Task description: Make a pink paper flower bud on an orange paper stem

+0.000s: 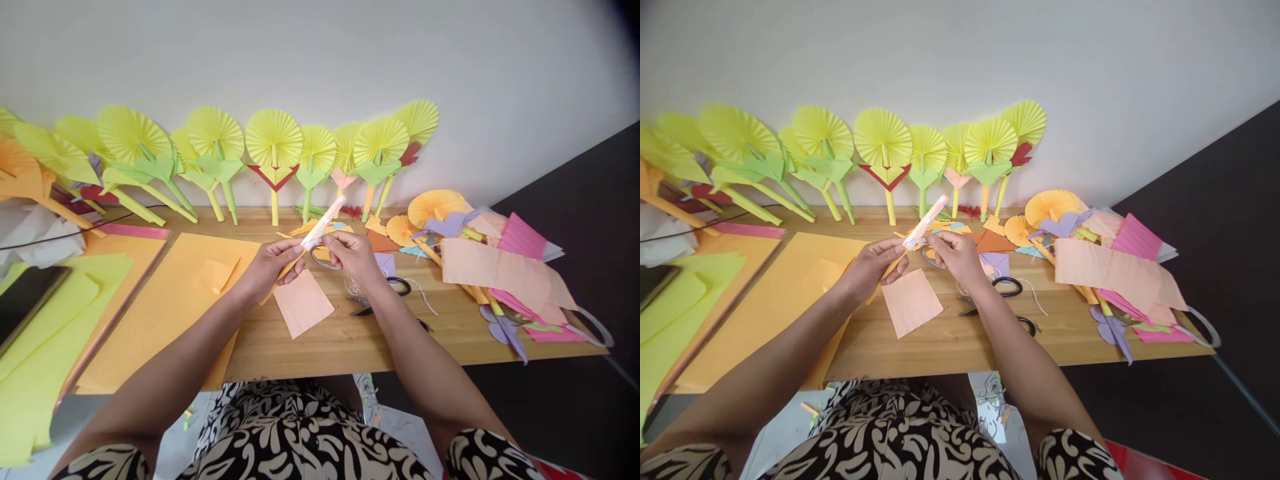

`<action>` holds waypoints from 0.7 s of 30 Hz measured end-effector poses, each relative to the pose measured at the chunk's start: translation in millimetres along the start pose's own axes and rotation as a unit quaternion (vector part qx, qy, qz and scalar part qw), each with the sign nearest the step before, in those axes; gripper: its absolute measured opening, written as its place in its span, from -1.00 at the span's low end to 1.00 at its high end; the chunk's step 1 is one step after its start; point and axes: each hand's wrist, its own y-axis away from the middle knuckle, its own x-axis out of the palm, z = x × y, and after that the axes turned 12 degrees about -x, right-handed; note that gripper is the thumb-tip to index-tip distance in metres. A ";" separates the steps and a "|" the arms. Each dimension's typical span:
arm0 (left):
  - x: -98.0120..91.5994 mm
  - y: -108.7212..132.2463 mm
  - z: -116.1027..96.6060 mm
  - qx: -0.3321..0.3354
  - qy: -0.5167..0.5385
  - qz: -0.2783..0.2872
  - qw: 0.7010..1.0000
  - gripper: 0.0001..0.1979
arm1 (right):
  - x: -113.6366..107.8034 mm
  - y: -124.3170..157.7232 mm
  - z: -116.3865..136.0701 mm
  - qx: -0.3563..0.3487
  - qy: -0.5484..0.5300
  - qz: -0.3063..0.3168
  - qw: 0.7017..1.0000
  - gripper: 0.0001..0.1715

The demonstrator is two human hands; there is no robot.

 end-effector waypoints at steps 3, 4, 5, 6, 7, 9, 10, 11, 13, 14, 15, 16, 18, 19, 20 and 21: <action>-0.7 -1.0 -2.3 0.017 0.000 -0.008 1.000 -0.69 | 5.6 1.3 0.0 0.014 -0.040 -0.006 0.999 -0.46; -1.0 -1.2 -3.8 0.025 -0.001 -0.011 1.000 -0.70 | 7.8 1.8 0.4 0.017 -0.055 -0.005 0.998 -0.38; -1.4 -1.1 -6.1 0.033 -0.004 -0.014 0.999 -0.70 | 10.0 2.3 0.9 0.018 -0.072 0.000 0.997 -0.31; -1.8 -0.5 -9.1 0.041 -0.007 -0.015 0.999 -0.71 | 12.0 2.6 1.4 0.020 -0.090 0.009 0.996 -0.25; -2.3 0.6 -13.0 0.048 -0.011 -0.015 0.999 -0.72 | 13.6 2.5 2.1 0.021 -0.108 0.019 0.994 -0.20; -3.6 4.8 -22.9 0.058 -0.023 -0.016 0.998 -0.73 | 15.0 0.8 3.4 0.021 -0.134 0.024 0.990 -0.11; -4.2 7.8 -28.6 0.061 -0.032 -0.020 0.997 -0.73 | 14.5 -0.9 4.2 0.022 -0.138 0.022 0.990 -0.08; -4.9 11.4 -34.3 0.064 -0.043 -0.026 0.997 -0.73 | 12.9 -3.1 5.4 0.023 -0.134 0.021 0.990 -0.07; -5.9 19.4 -45.0 0.070 -0.062 -0.036 0.995 -0.73 | 5.9 -7.8 10.7 0.012 -0.092 0.030 0.995 -0.12; -6.2 23.5 -49.7 0.074 -0.070 -0.039 0.994 -0.72 | 0.1 -9.5 15.2 -0.005 -0.052 0.039 0.998 -0.18; -6.4 27.7 -53.6 0.079 -0.076 -0.042 0.993 -0.72 | -7.4 -10.1 21.3 -0.028 -0.005 0.047 0.998 -0.25; -6.5 31.7 -56.9 0.083 -0.081 -0.043 0.992 -0.72 | -16.6 -9.3 28.6 -0.056 0.044 0.050 0.996 -0.33; -6.5 39.2 -61.3 0.089 -0.088 -0.043 0.991 -0.73 | -38.6 -2.3 45.4 -0.098 0.135 0.047 0.985 -0.44; -6.6 42.7 -62.6 0.091 -0.088 -0.041 0.991 -0.73 | -50.8 3.9 53.6 -0.104 0.171 0.047 0.979 -0.47; -6.8 46.0 -63.3 0.093 -0.089 -0.039 0.991 -0.73 | -62.9 11.7 60.7 -0.102 0.209 0.055 0.971 -0.50; -7.2 49.1 -63.6 0.094 -0.089 -0.036 0.991 -0.72 | -74.5 21.0 66.2 -0.099 0.247 0.066 0.962 -0.53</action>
